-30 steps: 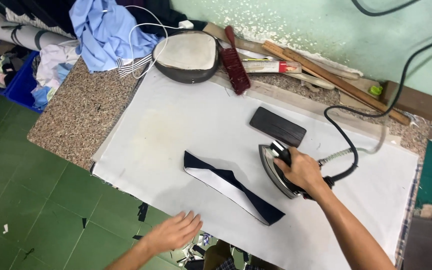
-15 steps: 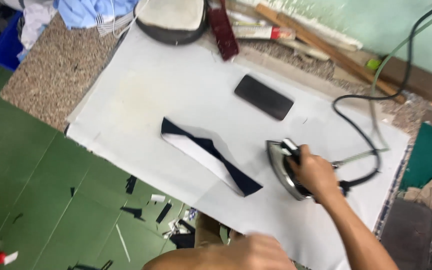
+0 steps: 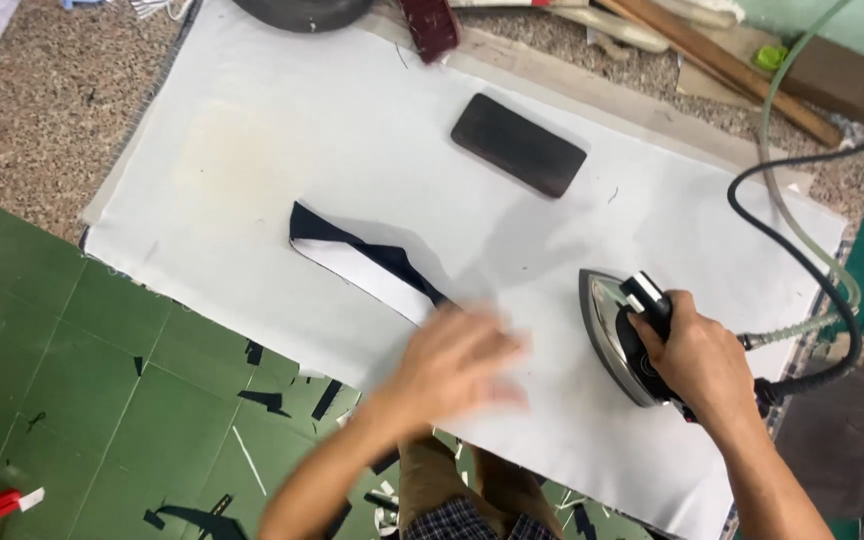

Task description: The person irons a long, dark strip of fabric on a white-covered work surface. They use a steam iron in their right hand and a rectangular pressing block in their left hand to smooth the fabric. The person repeatedly moves the block and repositions the fabric while ironing.

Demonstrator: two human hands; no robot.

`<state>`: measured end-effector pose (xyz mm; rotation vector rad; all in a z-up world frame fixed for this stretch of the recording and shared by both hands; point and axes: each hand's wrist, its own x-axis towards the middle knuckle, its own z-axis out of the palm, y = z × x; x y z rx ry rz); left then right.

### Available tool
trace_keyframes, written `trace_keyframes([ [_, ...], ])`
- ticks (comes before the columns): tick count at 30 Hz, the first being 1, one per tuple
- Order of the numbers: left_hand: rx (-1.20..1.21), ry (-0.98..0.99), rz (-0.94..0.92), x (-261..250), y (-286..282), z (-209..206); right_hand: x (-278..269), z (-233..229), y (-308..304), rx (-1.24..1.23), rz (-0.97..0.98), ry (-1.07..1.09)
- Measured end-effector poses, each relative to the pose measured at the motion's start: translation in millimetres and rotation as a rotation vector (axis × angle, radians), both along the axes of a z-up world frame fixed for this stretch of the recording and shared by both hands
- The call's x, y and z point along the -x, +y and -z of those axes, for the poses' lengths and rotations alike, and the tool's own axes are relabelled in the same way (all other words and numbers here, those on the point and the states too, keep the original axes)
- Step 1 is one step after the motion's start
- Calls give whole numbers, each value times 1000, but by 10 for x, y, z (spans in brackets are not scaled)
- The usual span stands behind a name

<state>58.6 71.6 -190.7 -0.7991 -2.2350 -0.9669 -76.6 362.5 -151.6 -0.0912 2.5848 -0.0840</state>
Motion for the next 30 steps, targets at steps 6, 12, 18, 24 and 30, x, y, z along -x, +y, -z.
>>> trace_keyframes([
  [6,782,-446,41,562,-202,634,-20,-11,-11,10,9,40],
  [12,759,-797,221,492,-467,933,-16,-22,-33,-3,8,45],
  [18,627,-492,128,140,-465,1060,-15,29,22,14,78,-3],
  [24,571,-470,-78,-385,-341,1245,-112,-161,-19,158,209,-122],
  [30,411,-375,-78,-475,-353,1309,-274,-472,-363,325,543,-264],
])
